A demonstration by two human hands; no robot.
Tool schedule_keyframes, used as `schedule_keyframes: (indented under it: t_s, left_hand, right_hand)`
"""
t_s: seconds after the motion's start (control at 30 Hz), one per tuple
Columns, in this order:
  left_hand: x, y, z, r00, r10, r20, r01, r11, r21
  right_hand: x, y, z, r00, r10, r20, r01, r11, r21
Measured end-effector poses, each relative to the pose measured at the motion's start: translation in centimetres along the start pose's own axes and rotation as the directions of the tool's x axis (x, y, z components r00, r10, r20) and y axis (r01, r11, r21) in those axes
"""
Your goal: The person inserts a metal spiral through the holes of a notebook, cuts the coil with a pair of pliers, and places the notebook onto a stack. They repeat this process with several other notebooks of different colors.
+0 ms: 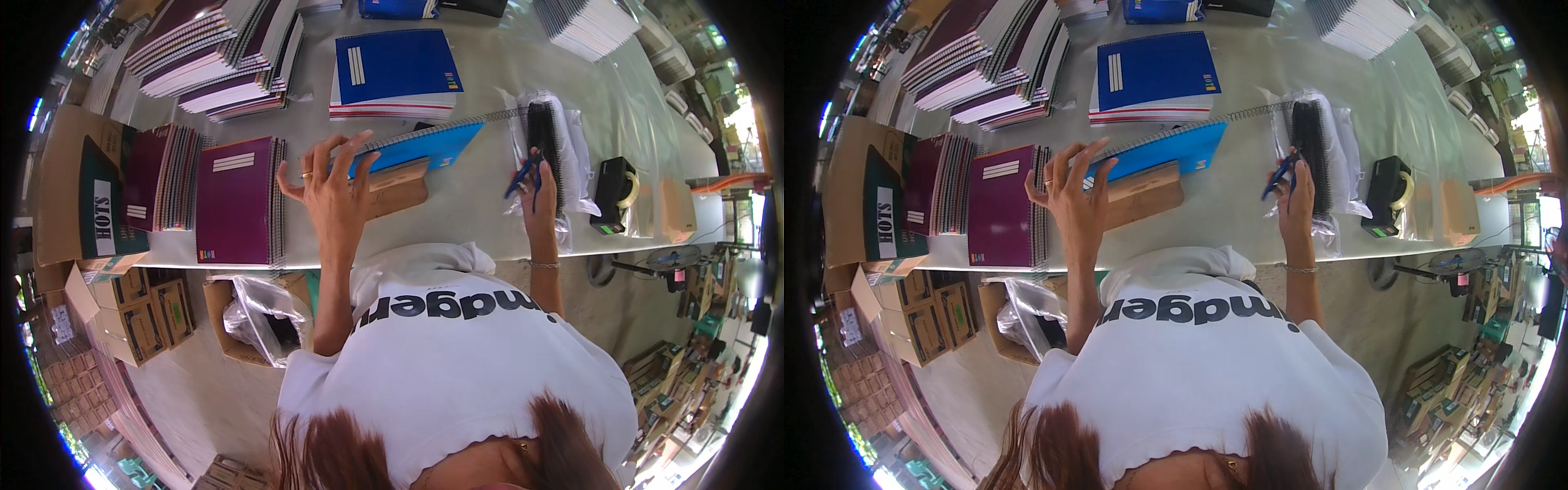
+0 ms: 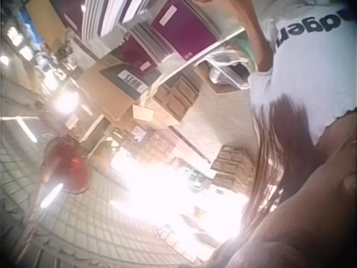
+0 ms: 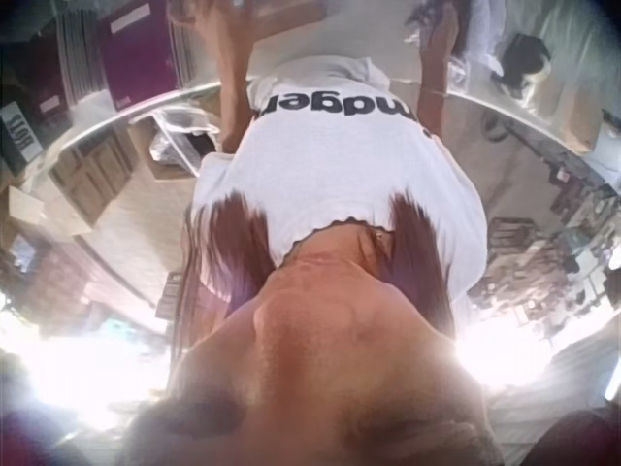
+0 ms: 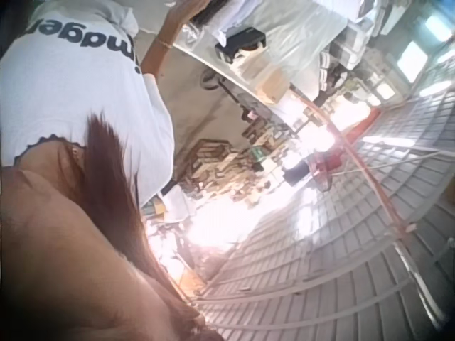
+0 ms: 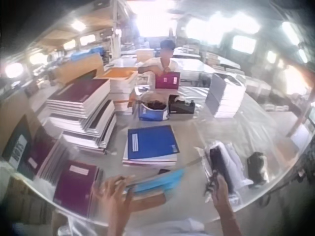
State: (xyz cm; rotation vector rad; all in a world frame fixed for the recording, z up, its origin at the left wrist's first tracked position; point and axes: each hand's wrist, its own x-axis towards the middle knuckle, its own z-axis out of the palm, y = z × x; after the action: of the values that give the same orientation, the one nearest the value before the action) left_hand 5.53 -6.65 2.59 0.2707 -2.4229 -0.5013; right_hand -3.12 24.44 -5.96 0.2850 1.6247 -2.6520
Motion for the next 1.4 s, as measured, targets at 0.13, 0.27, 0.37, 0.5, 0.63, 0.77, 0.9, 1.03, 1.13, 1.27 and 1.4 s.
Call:
schedule_keyframes:
  t_s: [0.13,0.27,0.37,0.5,0.63,0.77,0.9,1.03,1.13,1.27,1.4]
  left_hand:
    - [0.3,0.1,0.7,0.999,-0.009,0.038,0.01,1.0,-0.025]
    - [0.2,0.0,0.8,0.996,-0.013,0.091,0.012,1.0,0.013]
    - [-0.1,-0.1,1.3,0.999,0.007,0.035,-0.006,0.999,-0.033]
    - [-0.5,-0.1,1.4,0.999,0.013,0.041,-0.012,1.0,-0.025]
    - [-0.7,-0.2,0.6,1.0,0.012,0.019,-0.012,0.999,-0.043]
    - [-0.9,-0.5,-0.2,0.994,-0.086,-0.061,0.085,0.996,-0.033]
    - [-1.1,-0.9,-0.6,0.984,-0.178,-0.009,0.169,0.95,-0.262]
    - [-1.5,-0.8,0.2,0.964,-0.264,0.018,0.25,0.887,-0.388]
    - [-1.7,-0.7,0.4,0.964,-0.266,-0.005,0.241,0.882,-0.405]
    - [-2.0,-0.7,0.4,0.963,-0.22,-0.156,0.15,0.917,-0.37]
    - [-2.0,-0.7,0.3,0.956,-0.279,-0.09,0.214,0.875,-0.435]
  right_hand:
    - [-1.1,1.6,0.2,0.96,0.253,0.122,-0.233,0.96,-0.154]
    - [-0.5,5.8,-0.7,0.977,0.21,0.03,-0.186,0.918,-0.351]
    - [1.0,6.5,-1.3,0.993,0.116,0.03,-0.1,0.939,-0.33]
    - [2.1,6.9,0.7,0.771,-0.637,0.02,0.384,0.44,-0.812]
    - [-3.3,-1.8,12.8,0.579,-0.69,0.434,0.733,0.208,-0.648]
    - [-4.9,-2.5,18.6,0.451,-0.299,0.841,0.873,-0.048,-0.486]
    - [-4.6,-0.2,20.1,0.523,-0.175,0.834,0.852,0.134,-0.506]
    - [-4.3,0.3,20.4,0.465,-0.2,0.863,0.885,0.135,-0.445]
    - [-4.2,0.0,20.4,0.402,-0.168,0.9,0.916,0.081,-0.394]
    - [-4.3,-0.2,20.7,0.44,-0.195,0.877,0.895,0.173,-0.411]
    - [-4.2,0.0,20.4,0.438,-0.162,0.884,0.898,0.122,-0.423]
